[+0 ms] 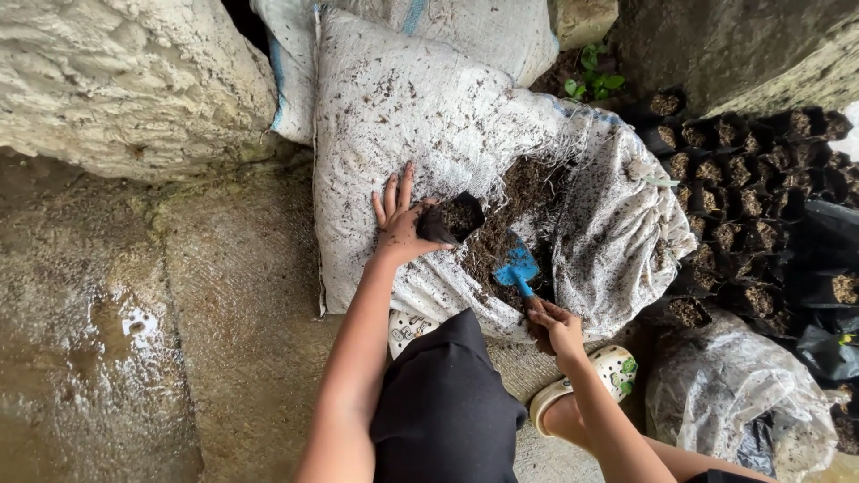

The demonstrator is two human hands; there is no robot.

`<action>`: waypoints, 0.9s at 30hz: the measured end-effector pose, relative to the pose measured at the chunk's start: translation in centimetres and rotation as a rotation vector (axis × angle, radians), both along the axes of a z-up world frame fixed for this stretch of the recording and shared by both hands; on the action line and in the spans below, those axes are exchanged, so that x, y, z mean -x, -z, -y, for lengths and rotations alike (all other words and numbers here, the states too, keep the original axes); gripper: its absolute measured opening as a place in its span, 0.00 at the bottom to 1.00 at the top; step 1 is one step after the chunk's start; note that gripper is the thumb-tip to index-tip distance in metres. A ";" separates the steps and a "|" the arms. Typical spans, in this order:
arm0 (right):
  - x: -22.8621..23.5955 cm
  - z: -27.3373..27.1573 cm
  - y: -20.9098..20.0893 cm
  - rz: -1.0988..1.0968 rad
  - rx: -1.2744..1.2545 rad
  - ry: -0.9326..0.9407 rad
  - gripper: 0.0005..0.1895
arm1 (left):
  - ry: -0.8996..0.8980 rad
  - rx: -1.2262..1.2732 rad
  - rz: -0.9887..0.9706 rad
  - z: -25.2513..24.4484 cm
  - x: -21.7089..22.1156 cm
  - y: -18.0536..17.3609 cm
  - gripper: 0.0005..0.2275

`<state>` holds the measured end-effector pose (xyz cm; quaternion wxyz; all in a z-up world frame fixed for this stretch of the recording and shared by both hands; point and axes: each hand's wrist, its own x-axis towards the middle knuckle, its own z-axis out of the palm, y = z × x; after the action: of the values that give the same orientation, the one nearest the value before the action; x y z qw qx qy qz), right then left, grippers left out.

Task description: Filling small black plastic polybags with soil from a large sack using a hand trowel.

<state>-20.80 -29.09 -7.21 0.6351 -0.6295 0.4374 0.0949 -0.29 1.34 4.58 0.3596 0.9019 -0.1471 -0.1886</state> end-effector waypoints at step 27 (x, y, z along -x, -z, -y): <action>-4.8 2.8 -23.0 0.264 0.361 -0.500 0.26 | -0.019 0.082 0.028 -0.8 0.3 1.0 0.40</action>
<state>-16.04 -31.87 15.81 0.5218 -0.8264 0.1931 0.0862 -0.57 2.15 3.59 0.3960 0.8903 -0.1512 -0.1662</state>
